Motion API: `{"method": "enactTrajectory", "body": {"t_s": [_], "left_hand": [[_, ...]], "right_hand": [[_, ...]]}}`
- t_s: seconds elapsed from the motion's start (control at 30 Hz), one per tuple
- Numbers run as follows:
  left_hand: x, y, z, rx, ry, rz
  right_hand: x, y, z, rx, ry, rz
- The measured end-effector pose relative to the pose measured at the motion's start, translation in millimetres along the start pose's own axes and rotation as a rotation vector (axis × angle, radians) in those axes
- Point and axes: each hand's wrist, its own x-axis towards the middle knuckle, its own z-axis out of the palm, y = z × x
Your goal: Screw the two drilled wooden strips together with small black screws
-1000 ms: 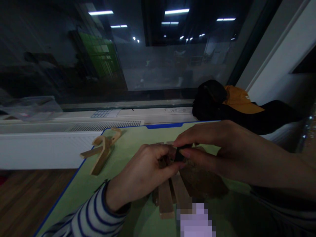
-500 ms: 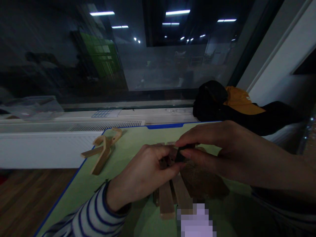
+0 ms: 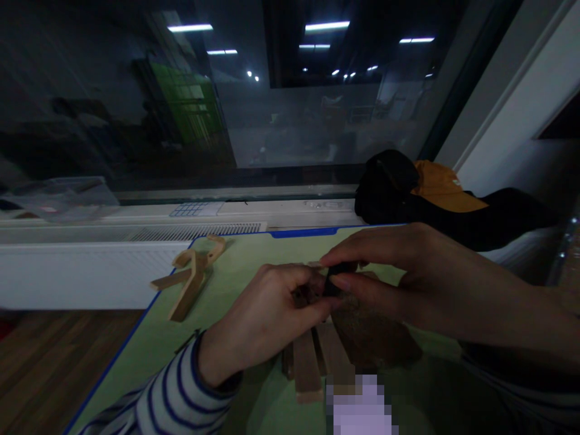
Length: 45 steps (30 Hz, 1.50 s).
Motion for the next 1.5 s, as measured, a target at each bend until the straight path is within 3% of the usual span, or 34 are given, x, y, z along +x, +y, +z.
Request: {"method": "enactTrajectory", "body": {"t_s": [1.27, 1.5], "left_hand": [[-0.7, -1.4, -0.8, 0.044, -0.014, 0.005], [-0.7, -2.7, -1.1, 0.032, -0.031, -0.005]], "right_hand": [[1.3, 1.2, 5.5, 0.008, -0.007, 0.058], [-1.4, -1.0, 6.4, -0.009, 0.083, -0.018]]}}
